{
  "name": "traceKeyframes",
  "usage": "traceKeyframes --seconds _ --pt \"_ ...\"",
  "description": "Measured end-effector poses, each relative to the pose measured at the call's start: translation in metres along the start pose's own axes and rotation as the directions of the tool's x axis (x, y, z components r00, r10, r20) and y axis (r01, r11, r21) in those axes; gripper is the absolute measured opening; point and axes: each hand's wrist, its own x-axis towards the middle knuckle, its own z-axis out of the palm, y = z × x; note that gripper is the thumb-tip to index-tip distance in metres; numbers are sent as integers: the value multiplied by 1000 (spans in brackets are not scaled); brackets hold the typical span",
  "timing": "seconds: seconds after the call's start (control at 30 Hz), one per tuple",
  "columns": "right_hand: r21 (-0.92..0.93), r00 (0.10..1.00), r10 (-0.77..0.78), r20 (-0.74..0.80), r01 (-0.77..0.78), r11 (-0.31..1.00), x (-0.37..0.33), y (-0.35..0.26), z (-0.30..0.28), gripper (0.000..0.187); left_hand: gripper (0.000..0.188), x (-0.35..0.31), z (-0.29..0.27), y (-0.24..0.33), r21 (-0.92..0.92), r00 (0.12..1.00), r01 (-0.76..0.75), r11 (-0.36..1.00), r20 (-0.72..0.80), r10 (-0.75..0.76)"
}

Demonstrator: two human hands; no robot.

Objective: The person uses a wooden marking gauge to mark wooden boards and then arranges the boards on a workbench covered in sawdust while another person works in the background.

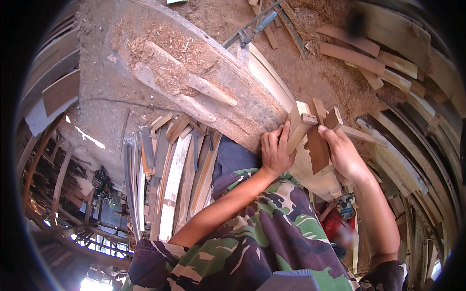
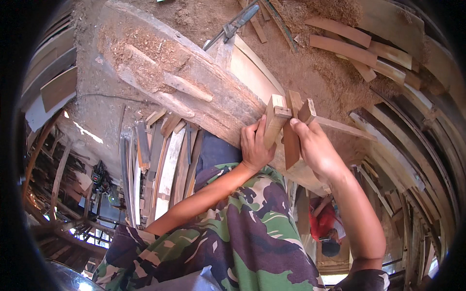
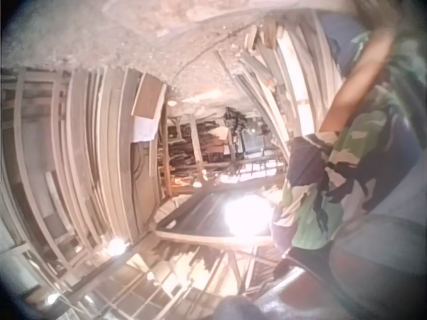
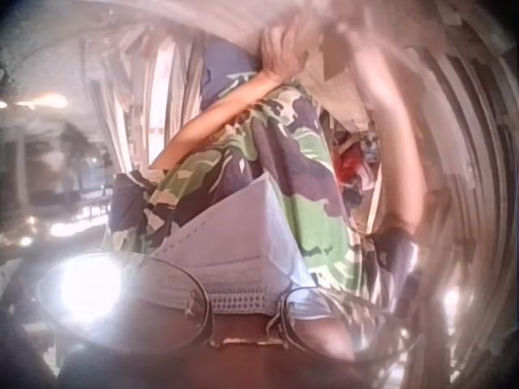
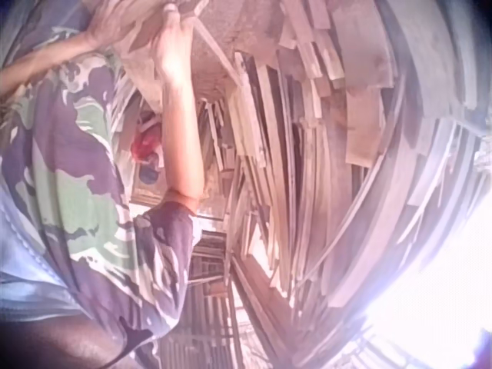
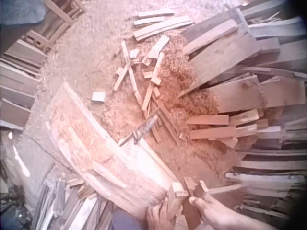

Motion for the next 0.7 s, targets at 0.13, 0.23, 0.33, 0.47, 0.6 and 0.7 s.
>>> traceKeyframes --seconds 0.13,0.23,0.33,0.47,0.6,0.7 --pt "-125 1000 -21 12 22 992 30 -4 -5 45 99 2 -1 0 4 1000 4 1000 1 -4" --pt "-148 998 -61 -17 58 987 24 -7 2 43 101 4 -1 -1 4 1000 -4 1000 -8 4" --pt "3 998 -63 28 63 998 -6 -2 1 42 103 4 1 0 4 1000 -12 1000 -12 12" --pt "-177 1000 -17 4 18 984 31 -17 0 44 104 1 1 -2 7 1000 -20 1000 -1 20" --pt "-198 992 -71 102 90 976 60 -7 -18 56 103 -2 1 2 8 1000 3 1000 3 -3" --pt "-153 991 -130 1 129 980 80 -7 -9 67 103 -1 4 0 9 1000 0 1000 -2 0"
